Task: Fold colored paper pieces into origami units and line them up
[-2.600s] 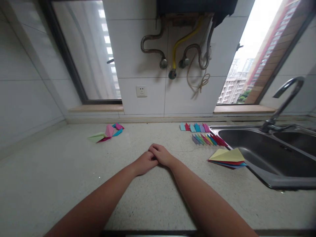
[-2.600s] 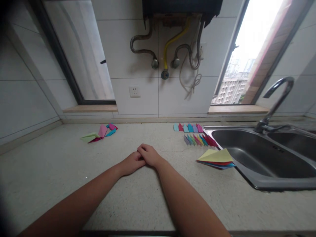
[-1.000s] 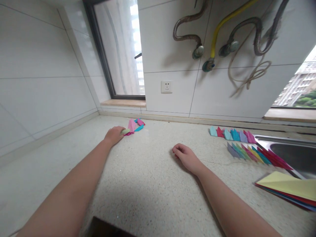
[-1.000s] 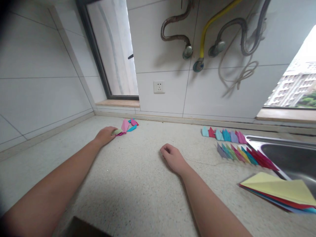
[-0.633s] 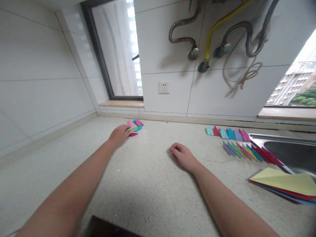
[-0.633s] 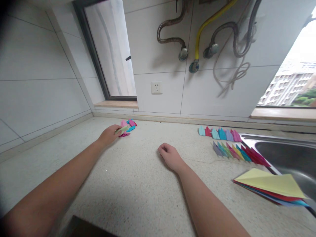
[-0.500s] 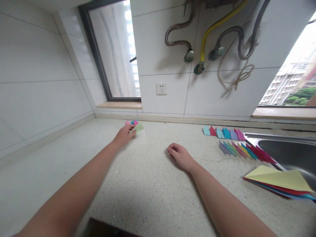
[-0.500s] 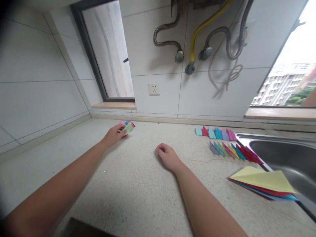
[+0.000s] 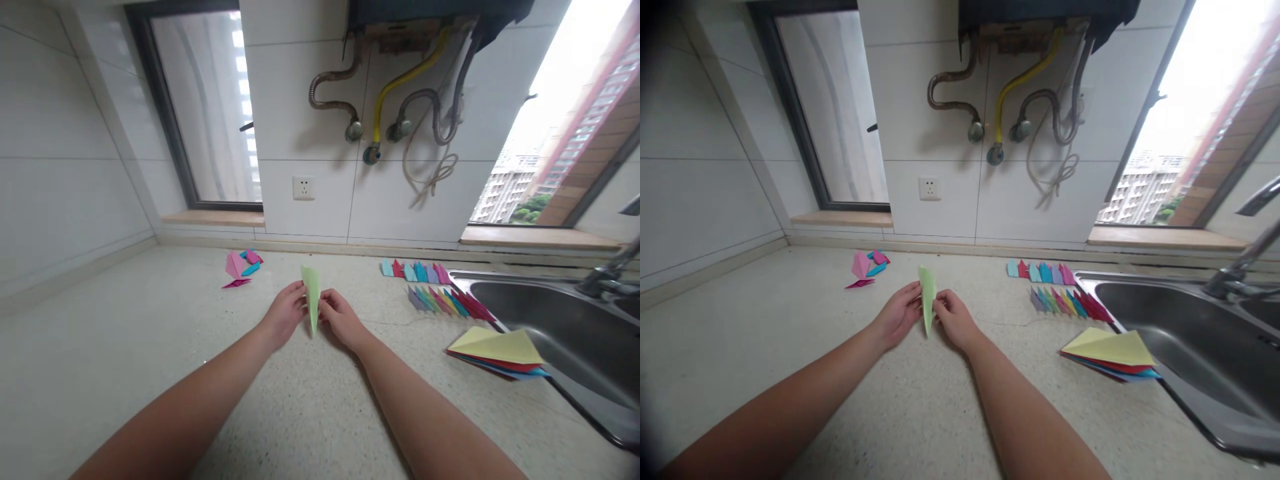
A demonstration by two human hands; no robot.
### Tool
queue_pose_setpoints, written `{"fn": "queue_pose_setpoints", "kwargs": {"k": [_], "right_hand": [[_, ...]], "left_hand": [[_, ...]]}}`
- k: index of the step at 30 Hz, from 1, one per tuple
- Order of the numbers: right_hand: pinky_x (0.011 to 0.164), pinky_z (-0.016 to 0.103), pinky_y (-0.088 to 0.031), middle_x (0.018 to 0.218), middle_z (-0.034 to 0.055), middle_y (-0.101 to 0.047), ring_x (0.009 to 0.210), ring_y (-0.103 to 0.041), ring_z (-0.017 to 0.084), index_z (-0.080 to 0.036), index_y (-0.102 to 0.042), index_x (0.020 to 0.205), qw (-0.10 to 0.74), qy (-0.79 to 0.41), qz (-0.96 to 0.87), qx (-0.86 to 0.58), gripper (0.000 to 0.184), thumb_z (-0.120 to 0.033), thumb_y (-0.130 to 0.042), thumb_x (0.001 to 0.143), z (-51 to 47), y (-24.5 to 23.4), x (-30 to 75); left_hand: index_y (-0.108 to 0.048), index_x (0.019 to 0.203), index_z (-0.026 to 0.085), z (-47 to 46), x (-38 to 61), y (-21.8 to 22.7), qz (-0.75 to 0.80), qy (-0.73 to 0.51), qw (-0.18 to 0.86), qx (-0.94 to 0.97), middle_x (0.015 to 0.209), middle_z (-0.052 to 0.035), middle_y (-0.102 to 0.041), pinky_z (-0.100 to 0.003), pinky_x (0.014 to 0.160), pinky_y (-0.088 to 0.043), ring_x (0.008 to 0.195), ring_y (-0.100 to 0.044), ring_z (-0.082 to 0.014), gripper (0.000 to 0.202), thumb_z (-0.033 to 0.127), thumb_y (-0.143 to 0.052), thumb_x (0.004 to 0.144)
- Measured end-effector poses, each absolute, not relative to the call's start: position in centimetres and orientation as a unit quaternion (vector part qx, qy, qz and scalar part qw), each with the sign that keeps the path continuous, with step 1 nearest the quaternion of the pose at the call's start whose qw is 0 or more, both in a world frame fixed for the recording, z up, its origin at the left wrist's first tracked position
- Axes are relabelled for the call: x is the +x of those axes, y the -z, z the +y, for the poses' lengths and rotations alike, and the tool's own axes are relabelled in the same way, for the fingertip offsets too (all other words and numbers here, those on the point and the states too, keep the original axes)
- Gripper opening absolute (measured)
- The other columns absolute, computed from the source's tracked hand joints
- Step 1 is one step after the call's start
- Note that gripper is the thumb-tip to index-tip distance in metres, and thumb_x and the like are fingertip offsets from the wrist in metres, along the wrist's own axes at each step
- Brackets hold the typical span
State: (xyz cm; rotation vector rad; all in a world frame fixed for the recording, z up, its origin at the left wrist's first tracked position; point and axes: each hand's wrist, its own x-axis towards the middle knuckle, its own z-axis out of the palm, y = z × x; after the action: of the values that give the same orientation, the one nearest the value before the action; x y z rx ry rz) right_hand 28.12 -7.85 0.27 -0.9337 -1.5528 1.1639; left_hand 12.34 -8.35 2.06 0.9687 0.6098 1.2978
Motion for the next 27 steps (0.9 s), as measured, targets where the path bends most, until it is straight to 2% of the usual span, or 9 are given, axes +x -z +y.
{"fn": "queue_pose_setpoints", "kwargs": {"k": [6,9,12,22,25,27], "right_hand": [[0.064,0.028,-0.046,0.077,-0.0014,-0.058,0.065,-0.054,0.013,-0.02,-0.055,0.093,0.452,-0.481,-0.66,-0.359,0.027,-0.045,-0.059,0.086,-8.6,-0.3,28.0],[0.065,0.027,-0.044,0.079,-0.0002,-0.061,0.068,-0.054,0.013,-0.019,-0.057,0.094,0.451,-0.433,-0.685,-0.373,0.027,-0.042,-0.064,0.083,-8.8,-0.2,27.9],[0.067,0.027,-0.042,0.078,0.0,-0.06,0.069,-0.052,0.013,-0.018,-0.059,0.09,0.454,-0.374,-0.704,-0.398,0.021,-0.039,-0.06,0.085,-8.8,-0.2,28.1],[0.063,0.026,-0.035,0.069,-0.0047,-0.046,0.065,-0.042,0.011,-0.02,-0.047,0.076,0.438,-0.393,-0.704,-0.397,0.018,-0.033,-0.055,0.086,-9.0,-0.9,28.9],[0.063,0.026,-0.035,0.068,-0.0048,-0.045,0.065,-0.041,0.011,-0.02,-0.044,0.073,0.434,-0.4,-0.704,-0.396,0.021,-0.032,-0.056,0.086,-9.3,-1.3,28.8],[0.064,0.026,-0.037,0.071,-0.0035,-0.049,0.067,-0.044,0.012,-0.019,-0.048,0.077,0.436,-0.407,-0.702,-0.388,0.019,-0.034,-0.056,0.086,-9.6,-1.5,28.7]], "left_hand": [[-0.065,0.099,0.017,-8.5,11.8,-1.9,0.259,-0.583,0.64,0.429,0.1,-0.0069,-0.069,-0.029,0.083,-0.049,0.09,-0.064,-0.0158,0.022,0.029,-0.07,0.082],[-0.067,0.095,0.015,-8.8,11.9,-2.1,0.265,-0.585,0.629,0.437,0.098,-0.0076,-0.07,-0.031,0.086,-0.048,0.091,-0.065,-0.0173,0.022,0.03,-0.072,0.08],[-0.069,0.092,0.014,-8.8,12.0,-2.3,0.277,-0.583,0.616,0.452,0.094,-0.0089,-0.07,-0.032,0.085,-0.048,0.088,-0.065,-0.0181,0.025,0.035,-0.073,0.079],[-0.069,0.079,0.017,-7.8,11.0,-3.3,0.35,-0.612,0.503,0.5,0.084,-0.0039,-0.065,-0.024,0.067,-0.043,0.081,-0.058,-0.0148,0.023,0.04,-0.071,0.078],[-0.066,0.074,0.017,-7.8,10.9,-3.2,0.353,-0.609,0.478,0.525,0.076,-0.0021,-0.063,-0.024,0.064,-0.04,0.075,-0.055,-0.0133,0.024,0.04,-0.069,0.08],[-0.064,0.072,0.017,-7.9,11.0,-3.1,0.35,-0.609,0.468,0.536,0.073,-0.0014,-0.062,-0.024,0.063,-0.039,0.07,-0.052,-0.0125,0.026,0.041,-0.068,0.081]]}}
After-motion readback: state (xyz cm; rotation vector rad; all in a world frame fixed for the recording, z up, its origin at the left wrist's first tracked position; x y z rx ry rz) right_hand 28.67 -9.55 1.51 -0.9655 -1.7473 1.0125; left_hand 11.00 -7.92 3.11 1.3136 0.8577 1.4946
